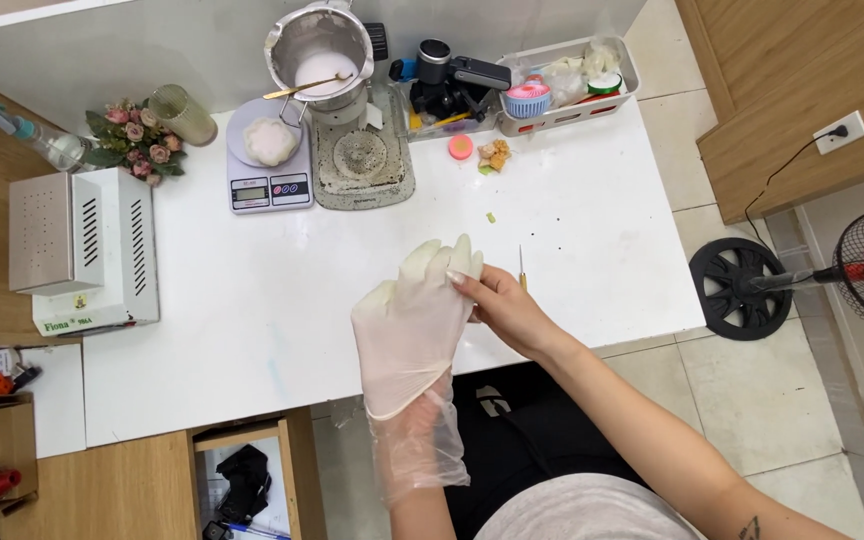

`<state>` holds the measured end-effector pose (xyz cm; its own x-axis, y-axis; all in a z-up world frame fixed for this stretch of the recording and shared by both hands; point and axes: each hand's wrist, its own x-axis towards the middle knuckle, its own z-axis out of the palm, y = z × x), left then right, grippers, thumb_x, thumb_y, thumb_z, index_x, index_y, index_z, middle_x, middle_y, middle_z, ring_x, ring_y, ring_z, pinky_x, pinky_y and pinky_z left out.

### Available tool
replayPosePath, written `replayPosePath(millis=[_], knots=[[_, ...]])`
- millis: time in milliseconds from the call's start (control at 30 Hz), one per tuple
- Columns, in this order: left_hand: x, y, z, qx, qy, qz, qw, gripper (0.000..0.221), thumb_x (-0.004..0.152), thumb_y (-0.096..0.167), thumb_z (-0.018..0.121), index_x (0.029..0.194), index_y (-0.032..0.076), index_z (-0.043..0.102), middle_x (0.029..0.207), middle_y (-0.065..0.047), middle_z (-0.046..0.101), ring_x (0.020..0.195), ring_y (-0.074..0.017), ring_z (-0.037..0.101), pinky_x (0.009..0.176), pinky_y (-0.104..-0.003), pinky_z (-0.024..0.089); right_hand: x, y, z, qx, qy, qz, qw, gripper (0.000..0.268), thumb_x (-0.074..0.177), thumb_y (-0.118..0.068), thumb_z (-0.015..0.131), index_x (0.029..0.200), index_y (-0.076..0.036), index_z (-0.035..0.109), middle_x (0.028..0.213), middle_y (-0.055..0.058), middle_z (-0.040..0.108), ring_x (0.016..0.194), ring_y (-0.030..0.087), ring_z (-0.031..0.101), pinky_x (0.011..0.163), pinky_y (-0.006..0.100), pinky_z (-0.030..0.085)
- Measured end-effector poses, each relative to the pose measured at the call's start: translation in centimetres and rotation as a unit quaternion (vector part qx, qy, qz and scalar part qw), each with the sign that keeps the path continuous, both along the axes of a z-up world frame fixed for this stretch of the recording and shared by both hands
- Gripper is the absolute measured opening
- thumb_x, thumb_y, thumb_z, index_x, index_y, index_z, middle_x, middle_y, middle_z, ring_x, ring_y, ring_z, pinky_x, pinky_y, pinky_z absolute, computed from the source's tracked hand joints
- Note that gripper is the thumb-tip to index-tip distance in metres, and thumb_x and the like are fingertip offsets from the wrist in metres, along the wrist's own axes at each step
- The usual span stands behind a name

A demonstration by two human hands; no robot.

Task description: Putting on protective gloves and organizing tools at a candle-making station.

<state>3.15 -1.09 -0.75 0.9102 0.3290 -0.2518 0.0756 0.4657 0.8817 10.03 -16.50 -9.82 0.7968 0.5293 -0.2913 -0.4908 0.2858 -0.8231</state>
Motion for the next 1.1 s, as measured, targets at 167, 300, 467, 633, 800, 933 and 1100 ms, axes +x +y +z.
replayPosePath(millis=[167, 300, 467, 633, 800, 933, 1100], knots=[[-0.2, -0.9, -0.4, -0.36, 0.086, 0.079, 0.926, 0.037, 0.096, 0.018, 0.062, 0.128, 0.001, 0.058, 0.121, -0.014, 0.065, 0.109, -0.0248, 0.066, 0.095, -0.035, 0.057, 1.2, 0.7, 3.4, -0.163, -0.017, -0.06, 0.985, 0.024, 0.095, -0.027, 0.071, 0.11, -0.008, 0.073, 0.09, 0.0, 0.071, 0.077, 0.007, 0.061, 0.07, 0.025, 0.049], [-0.9, -1.4, -1.6, -0.052, 0.075, 0.01, 0.996, 0.036, 0.093, 0.01, 0.067, 0.126, 0.001, 0.056, 0.113, -0.009, 0.064, 0.103, -0.0192, 0.064, 0.092, -0.029, 0.055, 1.0, 1.1, 3.7, -0.076, -0.042, -0.132, 0.987, 0.02, 0.098, -0.025, 0.07, 0.105, -0.006, 0.068, 0.089, -0.002, 0.069, 0.079, 0.005, 0.06, 0.071, 0.024, 0.05], [-1.0, -1.0, 0.0, 0.187, 0.032, -0.07, 0.979, 0.036, 0.09, 0.007, 0.072, 0.122, 0.002, 0.055, 0.101, -0.003, 0.06, 0.093, -0.0133, 0.061, 0.084, -0.024, 0.052, 0.9, 0.8, 4.5, -0.094, -0.123, -0.194, 0.969, 0.018, 0.102, -0.02, 0.071, 0.091, -0.005, 0.068, 0.081, -0.005, 0.064, 0.075, 0.003, 0.054, 0.069, 0.021, 0.046], [-0.8, -0.9, 1.2, 0.31, 0.052, -0.11, 0.943, 0.03, 0.092, 0.009, 0.071, 0.116, 0.003, 0.056, 0.098, 0.0, 0.06, 0.092, -0.0111, 0.06, 0.082, -0.024, 0.05, 1.3, -0.4, 6.6, -0.134, -0.151, -0.148, 0.968, 0.018, 0.096, -0.017, 0.075, 0.084, -0.004, 0.073, 0.074, -0.005, 0.064, 0.068, 0.002, 0.052, 0.061, 0.021, 0.043], [-0.8, -0.9, 0.1, 0.333, 0.038, -0.155, 0.929, 0.024, 0.095, 0.008, 0.068, 0.116, 0.005, 0.058, 0.099, 0.0, 0.061, 0.09, -0.0119, 0.06, 0.083, -0.026, 0.048, 1.3, -0.9, 7.9, -0.154, -0.174, -0.151, 0.961, 0.017, 0.095, -0.017, 0.076, 0.084, -0.003, 0.074, 0.073, -0.007, 0.063, 0.067, 0.001, 0.049, 0.059, 0.02, 0.04], [-0.6, -1.2, 1.3, 0.373, -0.008, -0.182, 0.91, 0.023, 0.098, 0.011, 0.064, 0.119, 0.005, 0.056, 0.104, 0.001, 0.062, 0.094, -0.0097, 0.061, 0.085, -0.023, 0.048, 1.1, -1.1, 7.3, -0.172, -0.153, -0.175, 0.957, 0.016, 0.094, -0.017, 0.076, 0.088, -0.002, 0.076, 0.071, -0.006, 0.064, 0.065, 0.003, 0.051, 0.057, 0.022, 0.041], [1.3, -0.9, 7.7, 0.449, -0.039, -0.071, 0.89, 0.022, 0.094, 0.013, 0.067, 0.11, 0.004, 0.055, 0.106, -0.002, 0.063, 0.096, -0.0078, 0.062, 0.081, -0.02, 0.051, 0.7, -1.3, 9.1, -0.111, -0.132, -0.121, 0.978, 0.036, 0.101, -0.018, 0.067, 0.135, -0.009, 0.063, 0.076, -0.005, 0.056, 0.07, 0.003, 0.047, 0.064, 0.02, 0.042]])
